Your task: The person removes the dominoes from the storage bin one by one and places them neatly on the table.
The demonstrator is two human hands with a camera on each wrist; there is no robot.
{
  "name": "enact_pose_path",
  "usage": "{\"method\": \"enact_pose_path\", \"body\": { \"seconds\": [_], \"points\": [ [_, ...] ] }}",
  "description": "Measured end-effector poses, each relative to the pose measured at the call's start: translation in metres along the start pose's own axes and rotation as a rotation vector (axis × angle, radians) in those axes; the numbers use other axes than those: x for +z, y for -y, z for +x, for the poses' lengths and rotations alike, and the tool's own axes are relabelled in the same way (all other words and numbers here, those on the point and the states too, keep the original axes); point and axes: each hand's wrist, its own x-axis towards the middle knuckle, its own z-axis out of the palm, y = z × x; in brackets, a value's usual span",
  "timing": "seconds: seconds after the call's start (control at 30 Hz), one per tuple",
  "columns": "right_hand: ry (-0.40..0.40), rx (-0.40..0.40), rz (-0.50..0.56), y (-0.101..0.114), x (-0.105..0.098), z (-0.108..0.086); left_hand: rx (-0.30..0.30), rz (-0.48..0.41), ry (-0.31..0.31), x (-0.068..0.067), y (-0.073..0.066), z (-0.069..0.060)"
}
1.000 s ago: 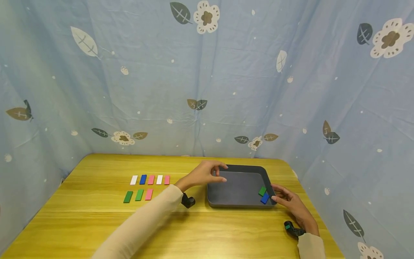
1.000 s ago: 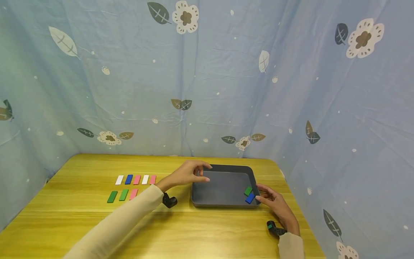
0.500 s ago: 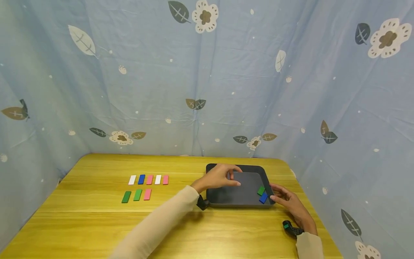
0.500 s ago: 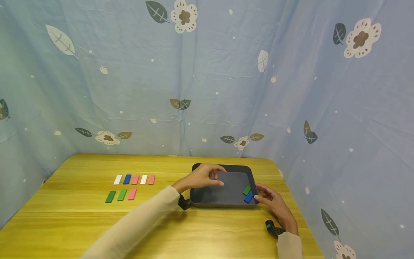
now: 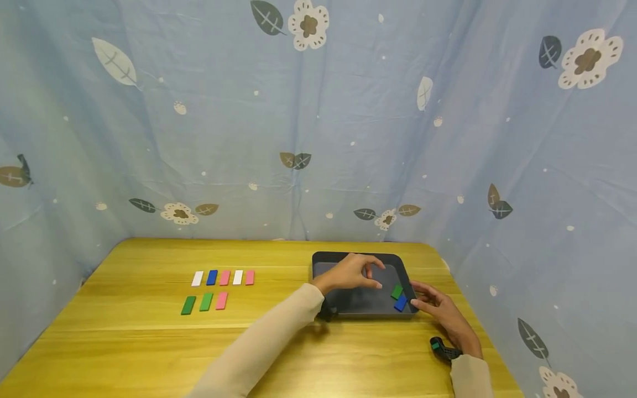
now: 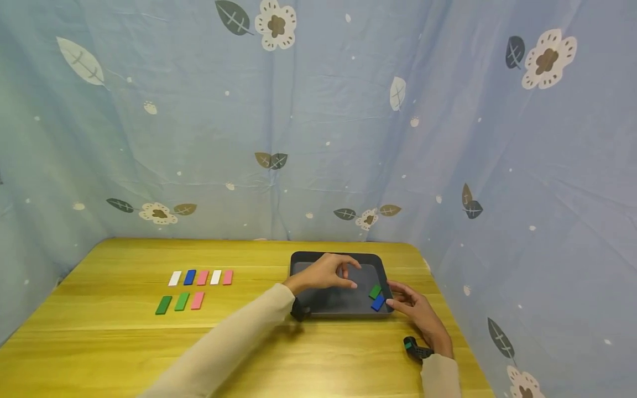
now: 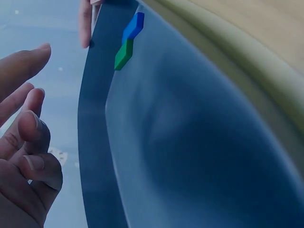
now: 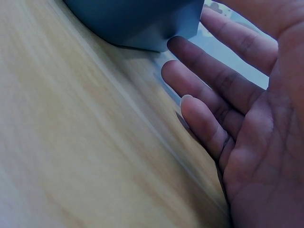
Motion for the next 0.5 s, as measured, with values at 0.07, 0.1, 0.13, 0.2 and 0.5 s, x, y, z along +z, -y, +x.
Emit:
{"method": "enact_pose_path", "body": {
  "seconds": [0.07,0.1,0.13,0.2,0.5],
  "points": [
    [-0.005,0.006,0.004,0.001,0.0,0.0,0.001,-0.006,0.019,0.004,-0.001,0.005],
    [-0.005,0.006,0.004,0.001,0.0,-0.001,-0.001,-0.012,0.028,0.005,-0.002,0.007],
    [-0.006,0.007,0.006,0.001,0.0,-0.001,-0.006,-0.017,0.037,0.007,-0.003,0.009],
    [-0.002,0.004,0.006,0.001,0.0,-0.001,-0.019,-0.024,0.053,0.01,-0.005,0.013],
    [0.009,-0.003,0.032,-0.001,0.001,-0.001,-0.045,-0.053,0.095,0.029,-0.005,0.025]
  ]
}}
